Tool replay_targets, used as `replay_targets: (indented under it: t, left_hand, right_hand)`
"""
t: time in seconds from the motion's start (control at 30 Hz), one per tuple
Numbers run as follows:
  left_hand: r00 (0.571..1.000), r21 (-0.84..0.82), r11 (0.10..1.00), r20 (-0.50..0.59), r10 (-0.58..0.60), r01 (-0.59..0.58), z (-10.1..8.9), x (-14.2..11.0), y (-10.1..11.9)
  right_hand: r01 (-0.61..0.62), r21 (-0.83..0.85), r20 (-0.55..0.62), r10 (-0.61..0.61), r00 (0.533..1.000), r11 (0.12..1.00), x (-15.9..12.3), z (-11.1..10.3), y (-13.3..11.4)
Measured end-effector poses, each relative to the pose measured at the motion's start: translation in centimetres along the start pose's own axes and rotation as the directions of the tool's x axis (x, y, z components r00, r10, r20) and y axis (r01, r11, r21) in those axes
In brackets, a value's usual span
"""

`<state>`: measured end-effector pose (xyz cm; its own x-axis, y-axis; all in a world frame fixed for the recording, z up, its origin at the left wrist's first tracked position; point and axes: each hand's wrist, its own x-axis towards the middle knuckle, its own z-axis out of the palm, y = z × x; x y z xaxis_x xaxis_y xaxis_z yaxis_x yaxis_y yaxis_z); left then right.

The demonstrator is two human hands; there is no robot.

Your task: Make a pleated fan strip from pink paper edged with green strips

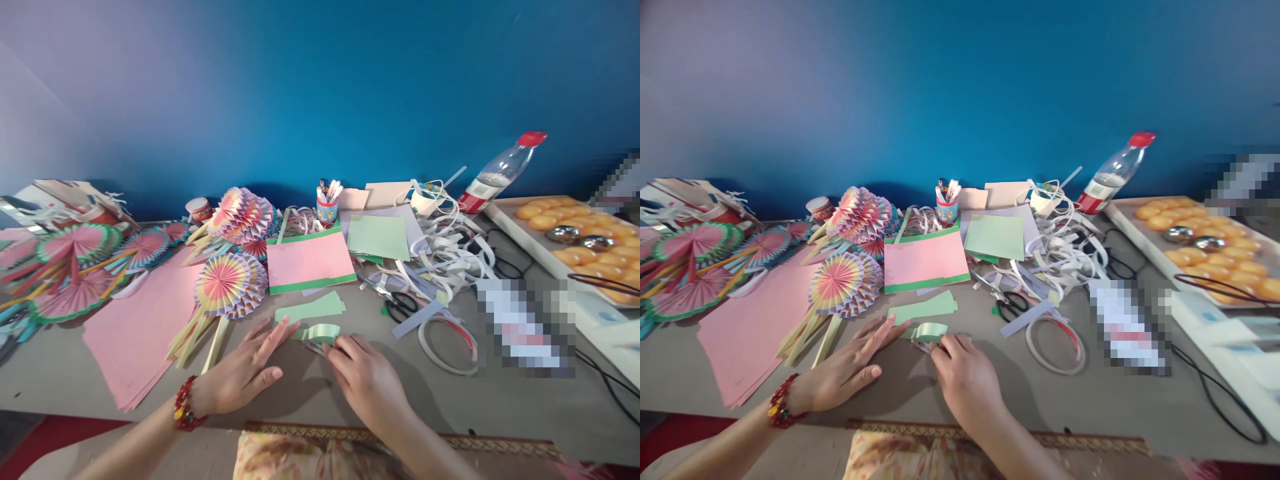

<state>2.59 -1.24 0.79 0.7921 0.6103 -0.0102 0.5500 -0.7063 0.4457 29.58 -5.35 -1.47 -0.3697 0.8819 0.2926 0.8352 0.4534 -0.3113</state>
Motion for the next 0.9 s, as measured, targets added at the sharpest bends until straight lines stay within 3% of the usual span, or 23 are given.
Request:
replay_targets:
  t: [0.33,0.5,0.7,0.9]
  left_hand:
    - [0.988,0.007,0.991,-0.078,-0.135,0.136,1.8,-0.6,3.4]
    - [0.973,-0.02,0.991,-0.191,-0.133,0.132,0.5,-0.3,2.1]
    - [0.996,0.062,0.998,-0.087,-0.004,0.009,0.3,0.4,-0.6]
    - [0.994,0.137,0.989,-0.087,0.063,-0.05,1.1,0.1,-1.1]
  right_hand:
    - [0.045,-0.071,0.005,-0.045,0.999,0.996,0.0,-0.1,0.8]
    - [0.072,-0.017,0.036,-0.071,0.997,0.997,0.0,-0.2,1.1]
    - [0.071,-0.051,0.012,-0.07,0.997,0.996,0.3,-0.2,1.0]
    - [0.081,-0.05,0.003,-0.081,0.997,0.995,0.6,-0.3,0.9]
